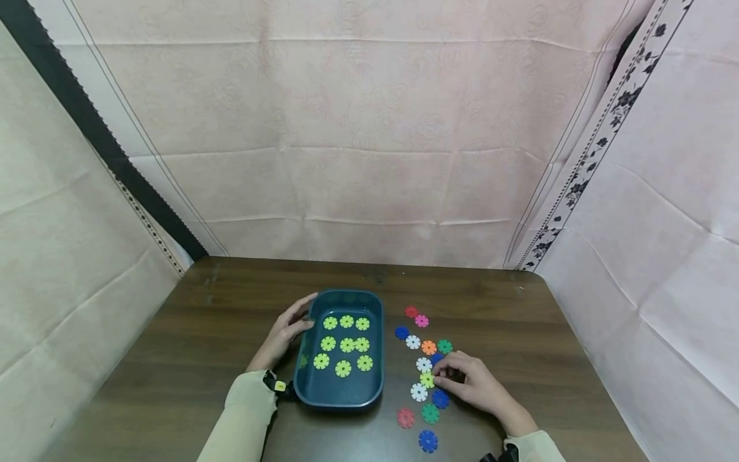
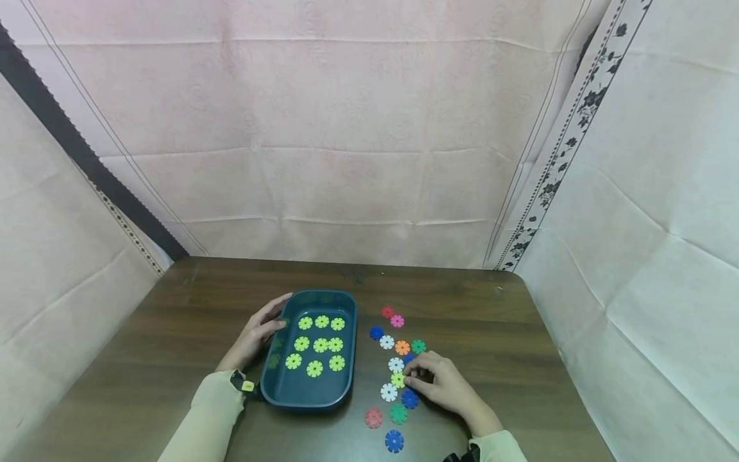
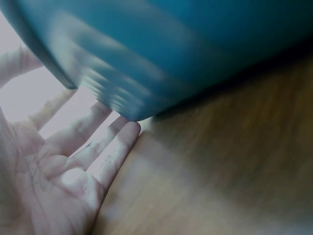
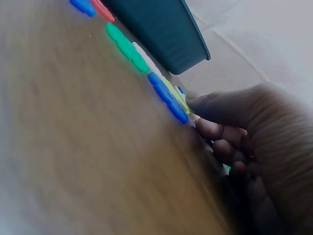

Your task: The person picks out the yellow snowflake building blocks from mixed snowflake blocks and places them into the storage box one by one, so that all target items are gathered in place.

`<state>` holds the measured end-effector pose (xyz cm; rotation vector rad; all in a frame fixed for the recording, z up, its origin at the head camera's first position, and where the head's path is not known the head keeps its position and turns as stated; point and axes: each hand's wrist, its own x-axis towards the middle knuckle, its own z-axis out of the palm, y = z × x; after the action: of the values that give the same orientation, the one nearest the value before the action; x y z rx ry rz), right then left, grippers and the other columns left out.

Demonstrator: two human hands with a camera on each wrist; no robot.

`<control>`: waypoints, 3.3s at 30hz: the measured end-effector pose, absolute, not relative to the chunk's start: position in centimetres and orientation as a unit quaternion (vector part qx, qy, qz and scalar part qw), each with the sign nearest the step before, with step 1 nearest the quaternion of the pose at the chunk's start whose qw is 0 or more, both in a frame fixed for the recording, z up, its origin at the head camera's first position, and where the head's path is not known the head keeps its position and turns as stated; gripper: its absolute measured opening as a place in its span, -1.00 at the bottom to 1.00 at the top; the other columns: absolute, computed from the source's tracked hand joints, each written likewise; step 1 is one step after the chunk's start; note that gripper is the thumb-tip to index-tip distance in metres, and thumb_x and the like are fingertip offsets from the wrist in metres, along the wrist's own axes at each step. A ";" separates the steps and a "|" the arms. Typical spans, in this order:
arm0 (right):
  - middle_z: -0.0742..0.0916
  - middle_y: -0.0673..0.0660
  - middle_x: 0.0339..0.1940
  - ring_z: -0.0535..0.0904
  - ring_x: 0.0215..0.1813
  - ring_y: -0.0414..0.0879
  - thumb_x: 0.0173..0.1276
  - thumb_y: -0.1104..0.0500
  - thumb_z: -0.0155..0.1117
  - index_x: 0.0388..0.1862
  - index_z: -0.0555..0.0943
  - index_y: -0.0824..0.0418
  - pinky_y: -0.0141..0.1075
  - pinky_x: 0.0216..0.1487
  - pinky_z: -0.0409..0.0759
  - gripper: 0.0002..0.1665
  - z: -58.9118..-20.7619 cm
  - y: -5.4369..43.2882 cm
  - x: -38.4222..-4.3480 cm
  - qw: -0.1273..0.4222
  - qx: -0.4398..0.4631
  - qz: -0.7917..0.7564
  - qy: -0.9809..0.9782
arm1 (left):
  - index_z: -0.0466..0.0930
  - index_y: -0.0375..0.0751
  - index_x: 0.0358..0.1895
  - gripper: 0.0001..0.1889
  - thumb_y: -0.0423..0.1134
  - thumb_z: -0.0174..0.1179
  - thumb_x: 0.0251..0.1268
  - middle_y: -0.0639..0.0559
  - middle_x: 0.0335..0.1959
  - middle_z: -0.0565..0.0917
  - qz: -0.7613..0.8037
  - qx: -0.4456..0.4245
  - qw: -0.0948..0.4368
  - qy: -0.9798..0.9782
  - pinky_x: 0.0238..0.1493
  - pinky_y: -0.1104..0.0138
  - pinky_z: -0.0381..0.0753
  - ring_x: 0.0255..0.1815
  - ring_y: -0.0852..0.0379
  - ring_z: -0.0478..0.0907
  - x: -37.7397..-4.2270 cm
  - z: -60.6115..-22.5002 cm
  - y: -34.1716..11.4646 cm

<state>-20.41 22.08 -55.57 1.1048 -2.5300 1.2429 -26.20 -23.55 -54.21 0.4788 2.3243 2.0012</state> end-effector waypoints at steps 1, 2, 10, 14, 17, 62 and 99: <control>0.66 -0.20 -0.27 0.52 -0.25 -0.25 0.37 0.14 0.42 -0.13 0.70 -0.07 -0.34 -0.29 0.54 -0.86 -55.5 22.0 -20.4 0.060 0.367 0.410 -0.833 | 0.29 0.17 0.52 -0.40 -0.21 0.14 0.47 -0.05 0.43 0.42 0.643 0.158 0.017 0.749 0.27 -0.11 0.36 0.36 -0.17 0.38 -26.2 -54.2 -23.6; 0.66 -0.19 -0.26 0.53 -0.24 -0.24 0.36 0.15 0.42 -0.11 0.71 -0.06 -0.33 -0.27 0.55 -0.84 -55.5 22.0 -20.4 0.063 0.370 0.411 -0.831 | 0.28 0.16 0.53 -0.40 -0.22 0.14 0.47 -0.06 0.42 0.42 0.642 0.160 0.015 0.750 0.27 -0.10 0.36 0.36 -0.17 0.38 -26.2 -54.2 -23.6; 0.69 -0.13 -0.18 0.54 -0.17 -0.19 0.33 0.15 0.45 -0.09 0.71 -0.05 -0.30 -0.21 0.55 -0.81 -55.5 21.7 -20.3 0.078 0.387 0.407 -0.824 | 0.27 0.13 0.54 -0.40 -0.21 0.13 0.49 -0.10 0.42 0.43 0.635 0.162 0.017 0.755 0.26 -0.03 0.37 0.34 -0.17 0.39 -26.3 -54.3 -23.8; 0.69 -0.15 -0.17 0.51 -0.15 -0.22 0.34 0.12 0.45 -0.13 0.69 -0.09 -0.31 -0.18 0.54 -0.83 -55.6 21.7 -20.3 0.070 0.383 0.398 -0.831 | 0.26 0.13 0.54 -0.40 -0.22 0.12 0.49 -0.09 0.40 0.44 0.635 0.164 0.017 0.755 0.24 0.00 0.40 0.32 -0.16 0.41 -26.3 -54.3 -23.7; 0.69 -0.15 -0.16 0.51 -0.15 -0.23 0.34 0.12 0.44 -0.14 0.68 -0.08 -0.32 -0.17 0.54 -0.84 -55.7 21.8 -20.4 0.068 0.383 0.394 -0.832 | 0.26 0.14 0.54 -0.40 -0.23 0.11 0.49 -0.08 0.39 0.45 0.637 0.167 0.016 0.753 0.23 0.00 0.40 0.30 -0.17 0.42 -26.2 -54.2 -23.6; 0.62 -0.15 -0.26 0.50 -0.24 -0.24 0.37 0.13 0.42 -0.10 0.60 -0.03 -0.34 -0.24 0.53 -0.81 -55.7 21.0 -20.1 0.054 0.325 0.418 -0.846 | 0.31 0.20 0.51 -0.41 -0.30 0.11 0.48 -0.04 0.35 0.49 0.640 0.153 0.015 0.753 0.24 -0.02 0.38 0.27 -0.13 0.45 -26.1 -54.2 -23.6; 0.74 -0.19 -0.24 0.60 -0.20 -0.46 0.49 0.11 0.28 -0.10 0.68 0.07 -0.49 -0.12 0.59 -0.89 -47.4 2.5 -22.9 -0.140 0.551 0.355 -0.742 | 0.27 0.15 0.54 -0.41 -0.26 0.08 0.50 -0.09 0.44 0.40 0.631 0.172 0.018 0.756 0.24 -0.03 0.37 0.33 -0.18 0.39 -26.2 -54.2 -23.9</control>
<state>-22.90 2.50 -47.44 1.9048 -2.5640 1.2278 -26.19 -23.86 -54.20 0.5345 2.3496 1.9591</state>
